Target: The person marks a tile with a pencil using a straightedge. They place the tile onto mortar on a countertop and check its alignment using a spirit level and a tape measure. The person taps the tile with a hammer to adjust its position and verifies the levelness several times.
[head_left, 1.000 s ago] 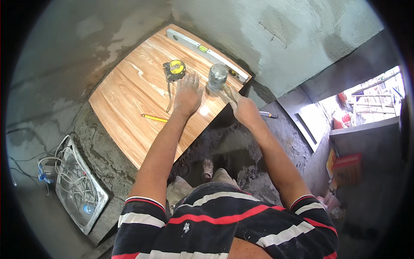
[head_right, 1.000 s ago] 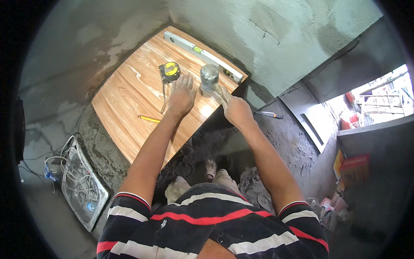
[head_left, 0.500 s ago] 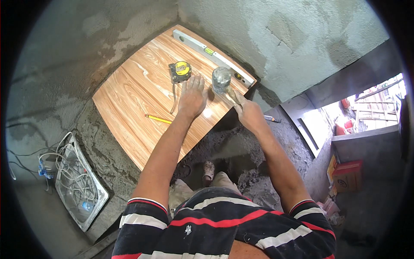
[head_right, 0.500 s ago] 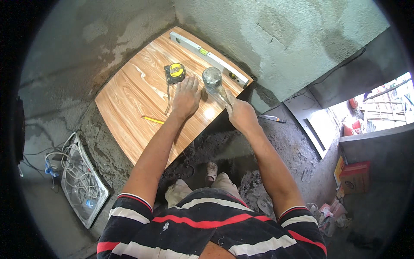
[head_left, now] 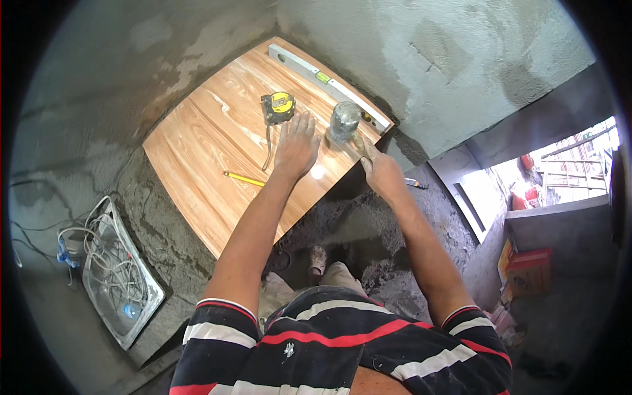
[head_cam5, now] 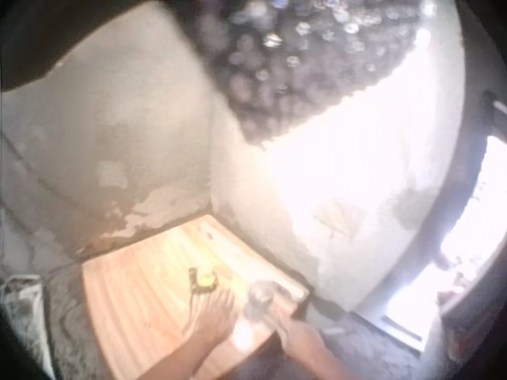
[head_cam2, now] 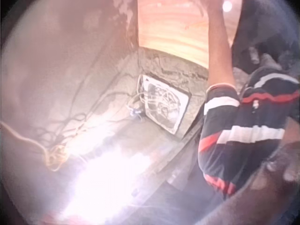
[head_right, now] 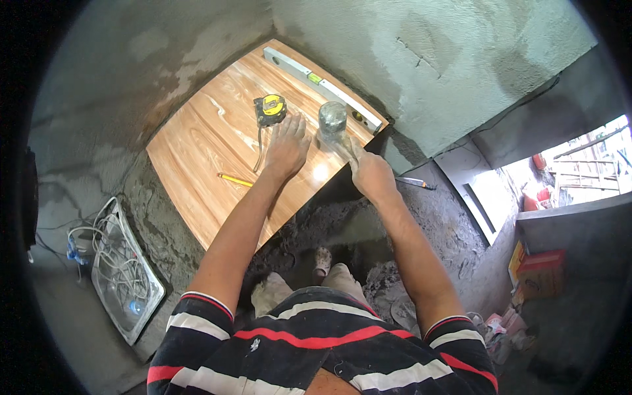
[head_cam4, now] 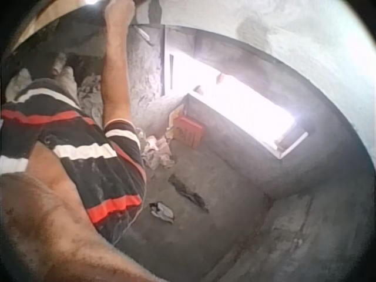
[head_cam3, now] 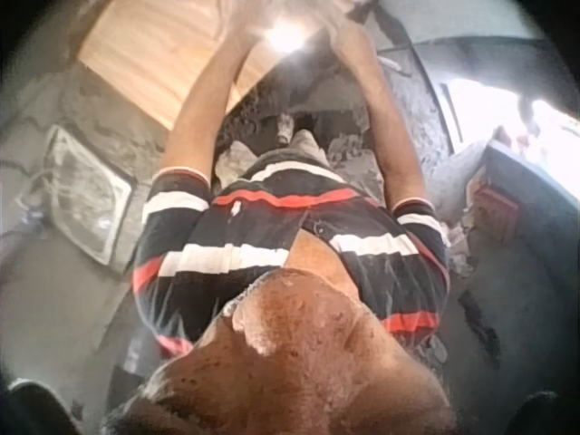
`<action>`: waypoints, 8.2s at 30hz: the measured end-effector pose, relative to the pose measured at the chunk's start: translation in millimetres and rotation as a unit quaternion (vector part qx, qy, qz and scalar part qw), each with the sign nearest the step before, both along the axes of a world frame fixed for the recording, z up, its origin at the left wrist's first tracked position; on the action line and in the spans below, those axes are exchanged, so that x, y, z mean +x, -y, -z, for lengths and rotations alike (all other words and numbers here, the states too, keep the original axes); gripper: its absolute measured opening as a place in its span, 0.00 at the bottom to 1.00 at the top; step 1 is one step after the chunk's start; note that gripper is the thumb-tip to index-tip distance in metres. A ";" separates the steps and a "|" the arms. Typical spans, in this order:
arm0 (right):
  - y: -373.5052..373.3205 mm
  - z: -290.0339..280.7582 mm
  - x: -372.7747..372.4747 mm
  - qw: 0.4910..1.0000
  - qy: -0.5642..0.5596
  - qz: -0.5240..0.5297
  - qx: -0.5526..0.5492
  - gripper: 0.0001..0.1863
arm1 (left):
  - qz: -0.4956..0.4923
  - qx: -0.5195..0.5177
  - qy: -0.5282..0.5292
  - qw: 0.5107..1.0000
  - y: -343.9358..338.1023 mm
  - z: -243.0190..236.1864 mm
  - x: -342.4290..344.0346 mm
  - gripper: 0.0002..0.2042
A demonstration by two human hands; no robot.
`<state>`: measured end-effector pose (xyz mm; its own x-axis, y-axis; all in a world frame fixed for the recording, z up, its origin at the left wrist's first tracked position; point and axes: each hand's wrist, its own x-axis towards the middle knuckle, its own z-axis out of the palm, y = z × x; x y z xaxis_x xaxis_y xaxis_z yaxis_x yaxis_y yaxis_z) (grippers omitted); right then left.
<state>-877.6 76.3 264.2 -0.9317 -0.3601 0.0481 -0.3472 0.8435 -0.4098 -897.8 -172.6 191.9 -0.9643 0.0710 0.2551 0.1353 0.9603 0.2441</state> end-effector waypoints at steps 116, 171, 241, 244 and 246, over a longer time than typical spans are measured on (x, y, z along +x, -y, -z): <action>197.5 -44.2 270.7 0.996 0.064 0.051 -0.030 0.27 | 0.067 -0.050 0.067 0.994 192.7 -18.6 150.7 0.37; 75.2 4.5 92.5 0.998 -0.010 0.066 -0.003 0.25 | 0.055 -0.064 0.063 0.994 173.0 -25.6 144.1 0.39; 96.8 13.9 -200.2 0.988 -0.078 0.034 0.126 0.20 | -0.216 0.074 0.106 0.968 29.1 -50.4 295.7 0.33; 108.7 13.2 -186.0 0.993 -0.079 0.032 0.079 0.18 | -0.210 0.076 0.127 0.966 11.7 -54.7 312.5 0.37; 99.8 4.7 -178.6 0.992 -0.095 0.031 0.073 0.18 | -0.196 0.068 0.137 0.969 2.4 -54.5 324.1 0.39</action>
<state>-1056.2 -23.5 259.5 -0.9314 -0.3177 0.1775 -0.3516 0.9114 -0.2139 -573.7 -175.0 246.4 -0.9435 -0.3298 -0.0321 -0.3200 0.8817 0.3467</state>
